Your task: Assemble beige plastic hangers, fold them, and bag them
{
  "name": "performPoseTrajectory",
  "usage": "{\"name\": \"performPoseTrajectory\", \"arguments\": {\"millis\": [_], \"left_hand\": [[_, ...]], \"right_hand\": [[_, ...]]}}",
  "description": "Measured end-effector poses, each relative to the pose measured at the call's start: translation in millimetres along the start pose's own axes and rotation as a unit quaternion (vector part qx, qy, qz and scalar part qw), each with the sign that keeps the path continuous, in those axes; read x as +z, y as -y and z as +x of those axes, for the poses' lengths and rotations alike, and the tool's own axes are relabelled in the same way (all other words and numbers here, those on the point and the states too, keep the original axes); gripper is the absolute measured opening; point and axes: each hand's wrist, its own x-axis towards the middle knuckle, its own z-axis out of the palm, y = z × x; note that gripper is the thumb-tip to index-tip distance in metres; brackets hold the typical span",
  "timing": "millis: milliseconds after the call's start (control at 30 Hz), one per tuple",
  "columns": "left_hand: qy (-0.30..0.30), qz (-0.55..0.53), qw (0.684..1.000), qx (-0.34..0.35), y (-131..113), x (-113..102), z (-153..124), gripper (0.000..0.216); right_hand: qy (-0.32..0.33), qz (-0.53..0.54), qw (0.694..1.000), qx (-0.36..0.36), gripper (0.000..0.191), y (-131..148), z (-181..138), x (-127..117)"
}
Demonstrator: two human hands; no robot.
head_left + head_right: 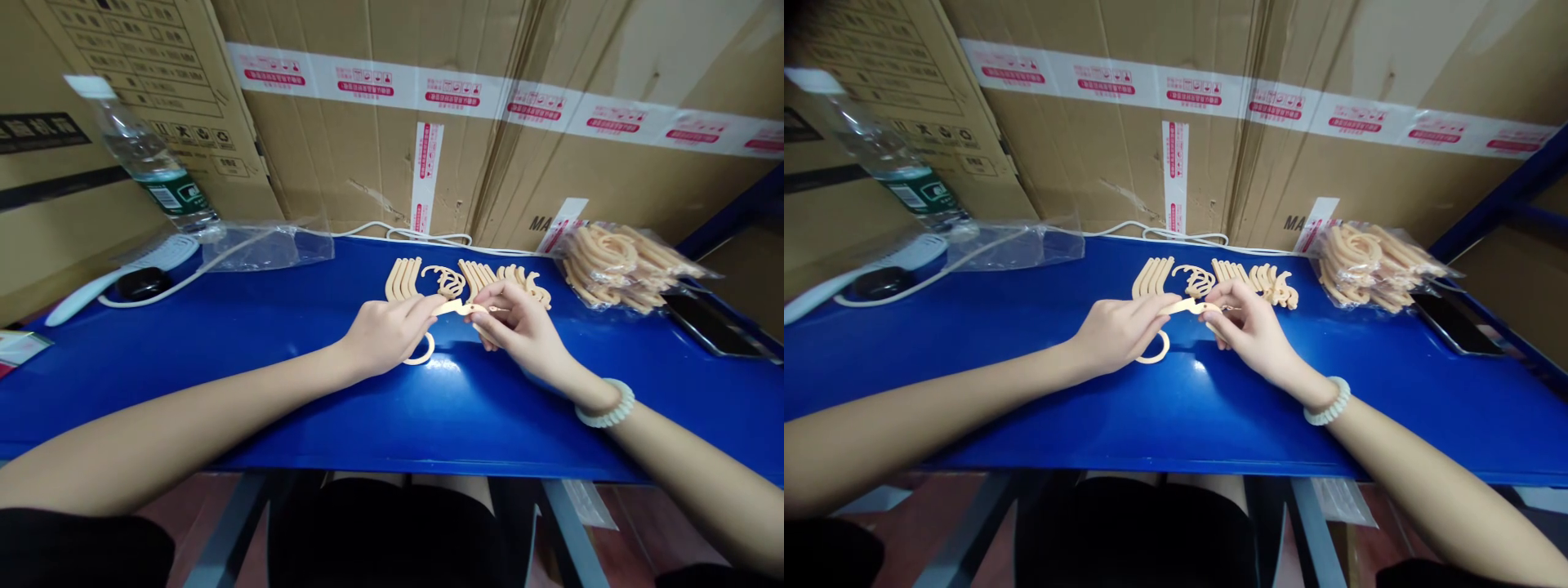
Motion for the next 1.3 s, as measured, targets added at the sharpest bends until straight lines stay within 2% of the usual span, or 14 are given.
{"name": "performPoseTrajectory", "arguments": {"millis": [200,300,400,567,767,900,1033,1133,1200,1300], "left_hand": [[-0.006,-0.039,0.999,-0.028,1,-1,3,0.031],[-0.021,-0.05,0.998,-0.018,1,0,3,0.028],[-0.025,0.045,0.998,0.042,3,1,3,0.031],[-0.06,0.202,0.963,0.166,5,0,3,0.039],[-0.095,0.24,0.947,0.19,3,0,2,0.043],[-0.087,0.21,0.958,0.173,0,0,0,0.043],[-0.036,0.17,0.977,0.121,-5,-2,-1,0.042],[0.025,0.102,0.993,0.052,-10,-5,0,0.04],[0.056,0.046,0.997,0.006,-13,-8,1,0.038],[0.048,-0.048,0.996,-0.059,-14,-13,4,0.034]], "right_hand": [[0.036,0.016,0.998,0.045,0.039,3,0,1],[0.092,0.009,0.992,0.088,0.04,3,1,1],[0.148,0.012,0.981,0.126,0.044,4,1,1],[0.156,0.0,0.977,0.144,0.041,9,-1,4],[0.129,-0.048,0.985,0.108,0.037,13,-3,9],[0.091,-0.116,0.988,0.047,0.036,14,-7,12],[0.062,-0.187,0.98,-0.02,0.038,16,-11,13],[0.051,-0.292,0.946,-0.13,0.033,16,-13,12],[0.044,-0.323,0.929,-0.175,0.032,16,-13,11],[0.046,-0.271,0.952,-0.136,0.032,17,-11,9]]}}
